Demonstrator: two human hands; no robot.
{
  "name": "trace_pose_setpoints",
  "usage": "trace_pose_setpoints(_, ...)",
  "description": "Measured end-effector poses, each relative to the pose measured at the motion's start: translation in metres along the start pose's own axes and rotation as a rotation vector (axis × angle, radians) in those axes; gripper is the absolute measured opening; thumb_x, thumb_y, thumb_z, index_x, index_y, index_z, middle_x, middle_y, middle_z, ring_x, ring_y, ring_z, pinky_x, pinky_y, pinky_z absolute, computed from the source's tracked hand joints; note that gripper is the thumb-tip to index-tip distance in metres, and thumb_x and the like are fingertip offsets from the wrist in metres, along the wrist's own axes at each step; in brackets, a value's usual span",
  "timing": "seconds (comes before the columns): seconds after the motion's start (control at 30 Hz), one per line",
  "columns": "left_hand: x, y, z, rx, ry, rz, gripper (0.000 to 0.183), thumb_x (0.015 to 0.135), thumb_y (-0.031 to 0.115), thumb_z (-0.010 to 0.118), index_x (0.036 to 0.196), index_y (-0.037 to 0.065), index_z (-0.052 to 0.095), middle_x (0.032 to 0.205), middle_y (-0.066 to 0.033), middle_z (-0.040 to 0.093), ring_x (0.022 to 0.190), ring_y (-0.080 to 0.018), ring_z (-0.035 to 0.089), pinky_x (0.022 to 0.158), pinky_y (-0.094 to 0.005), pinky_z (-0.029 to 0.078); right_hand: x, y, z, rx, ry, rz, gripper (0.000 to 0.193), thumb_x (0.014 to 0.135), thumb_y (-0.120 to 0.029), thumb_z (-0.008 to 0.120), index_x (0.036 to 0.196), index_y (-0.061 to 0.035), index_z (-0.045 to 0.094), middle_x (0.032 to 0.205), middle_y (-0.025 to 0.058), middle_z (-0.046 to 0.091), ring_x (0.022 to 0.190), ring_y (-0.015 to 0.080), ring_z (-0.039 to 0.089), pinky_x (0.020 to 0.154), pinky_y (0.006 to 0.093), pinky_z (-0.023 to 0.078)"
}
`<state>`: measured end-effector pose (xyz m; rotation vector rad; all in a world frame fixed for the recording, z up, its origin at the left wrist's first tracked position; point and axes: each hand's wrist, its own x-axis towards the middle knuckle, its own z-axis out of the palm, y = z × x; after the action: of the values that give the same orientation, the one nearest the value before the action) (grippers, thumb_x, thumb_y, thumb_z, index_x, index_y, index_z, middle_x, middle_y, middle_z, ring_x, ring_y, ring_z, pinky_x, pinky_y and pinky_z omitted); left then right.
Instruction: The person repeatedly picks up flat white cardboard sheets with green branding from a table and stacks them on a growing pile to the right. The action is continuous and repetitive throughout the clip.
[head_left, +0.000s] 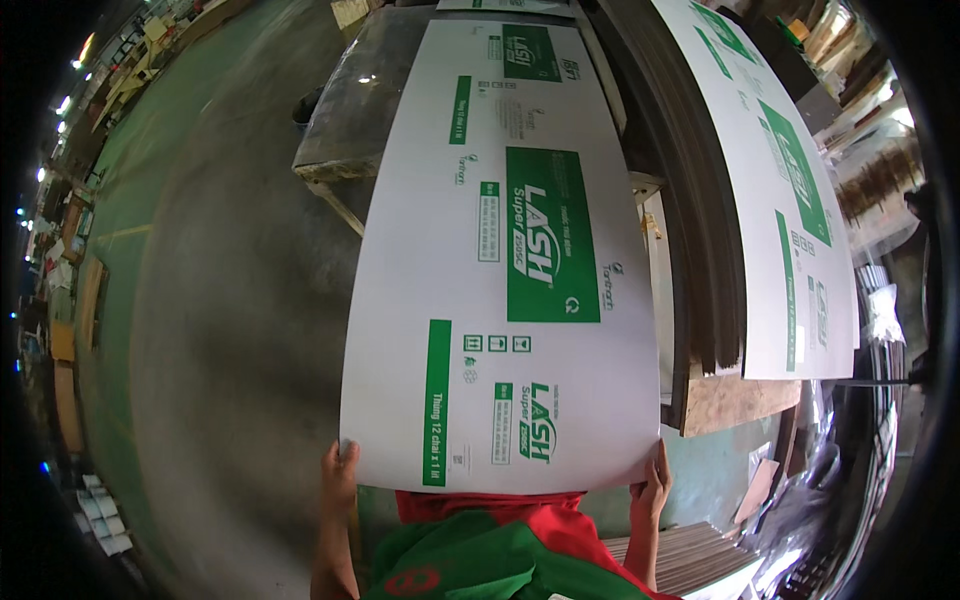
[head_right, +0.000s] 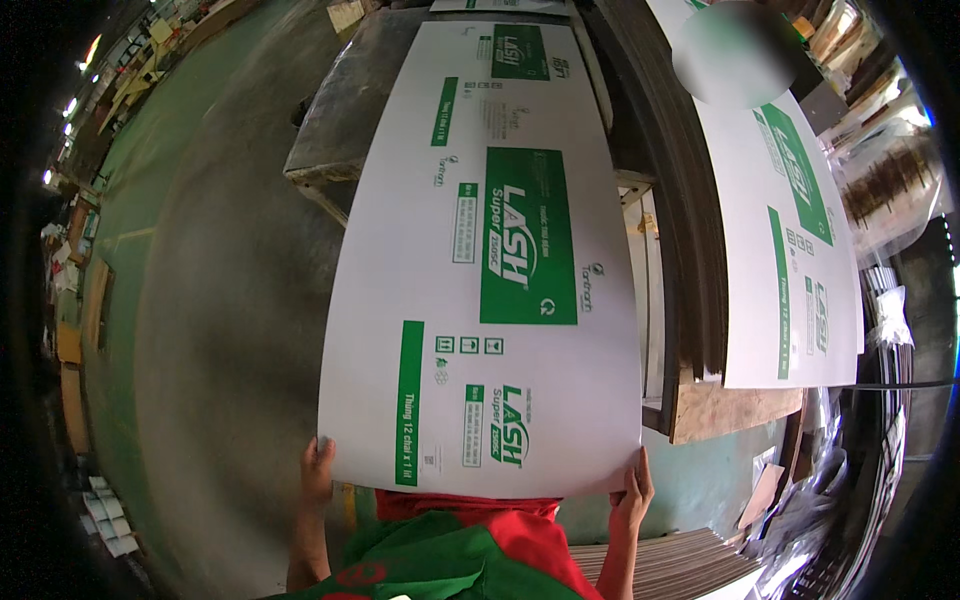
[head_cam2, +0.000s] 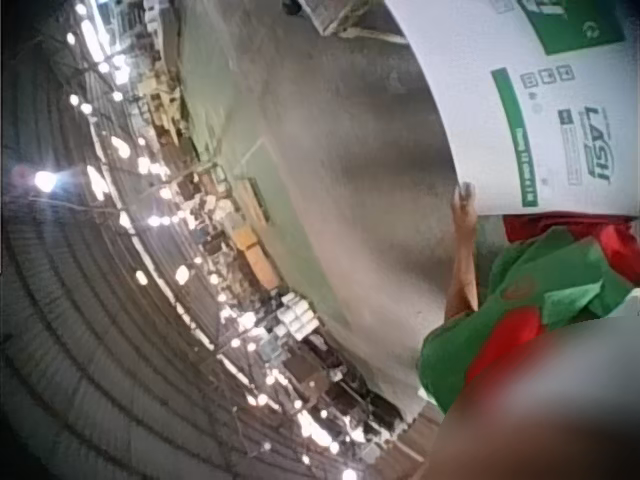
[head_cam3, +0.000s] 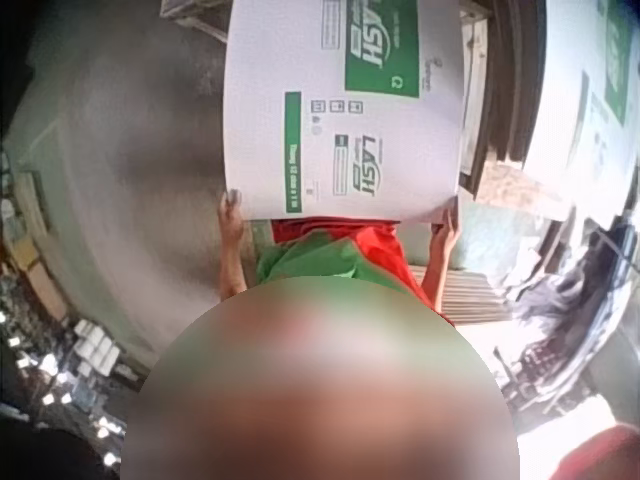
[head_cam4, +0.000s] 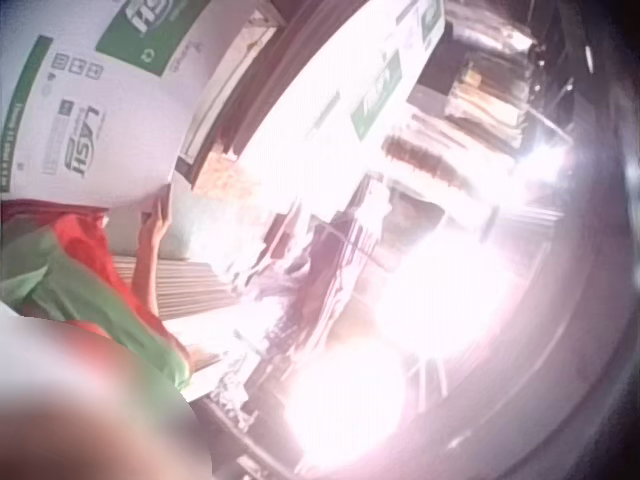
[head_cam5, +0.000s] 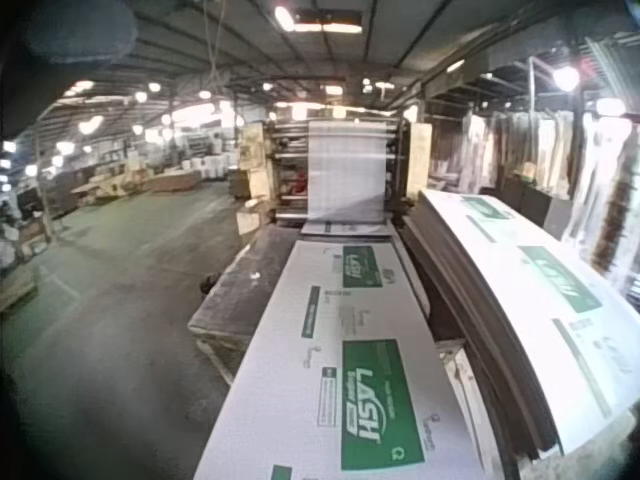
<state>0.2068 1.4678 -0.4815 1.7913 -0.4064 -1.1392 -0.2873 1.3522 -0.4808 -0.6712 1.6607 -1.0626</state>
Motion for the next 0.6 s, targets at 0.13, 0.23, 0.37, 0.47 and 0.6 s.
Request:
trace_pose_setpoints(0.13,0.011,-0.001,0.022,0.109,0.137,0.072,0.034,0.099,0.028,0.06,0.112,-0.004,0.061,0.097,-0.0068,0.065,0.088,-0.0129,0.057,0.079,-0.0302,0.047,0.005,-0.023,0.019,0.029,0.038,-0.003,0.047,0.097,-0.008,0.049,0.145,-0.0067,0.05,0.066,-0.0065,0.048,0.045,0.0017,0.029,0.04,0.0222,0.021)
trace_pose_setpoints(0.23,0.07,0.026,0.05,0.138,0.248,0.055,0.038,0.098,0.031,0.061,0.114,-0.004,0.061,0.101,-0.0076,0.065,0.092,-0.0141,0.058,0.081,-0.0315,0.048,0.065,-0.058,0.053,-0.022,0.042,-0.064,0.045,0.096,-0.01,0.052,0.141,-0.0057,0.054,0.071,-0.0056,0.052,0.046,0.0012,0.03,0.04,0.0225,0.02)
trace_pose_setpoints(0.37,0.206,0.079,0.095,-0.141,-0.038,0.144,0.049,0.097,0.036,0.063,0.12,-0.007,0.059,0.11,-0.0119,0.065,0.099,-0.0162,0.059,0.086,-0.0327,0.048,0.206,-0.075,0.118,-0.087,0.091,-0.368,0.042,0.095,-0.013,0.057,0.136,-0.0041,0.058,0.109,0.0067,0.066,0.079,0.0088,0.058,0.061,0.0238,0.045)
trace_pose_setpoints(0.47,0.267,0.087,0.117,-0.091,0.04,0.055,0.055,0.098,0.039,0.062,0.123,-0.01,0.056,0.113,-0.014,0.064,0.099,-0.0177,0.06,0.086,-0.033,0.048,0.265,-0.066,0.142,0.029,0.048,-0.198,0.042,0.096,-0.015,0.058,0.136,-0.0035,0.058,0.119,0.0107,0.065,0.104,0.0168,0.058,0.089,0.0319,0.045)
trace_pose_setpoints(0.6,0.333,0.075,0.125,0.006,0.048,0.181,0.06,0.096,0.042,0.063,0.125,-0.01,0.055,0.115,-0.0165,0.065,0.102,-0.0219,0.061,0.088,-0.0339,0.049,0.309,-0.071,0.177,0.135,0.01,-0.265,0.041,0.097,-0.018,0.06,0.137,-0.007,0.058,0.119,0.0055,0.066,0.094,0.0136,0.061,0.068,0.0256,0.049)
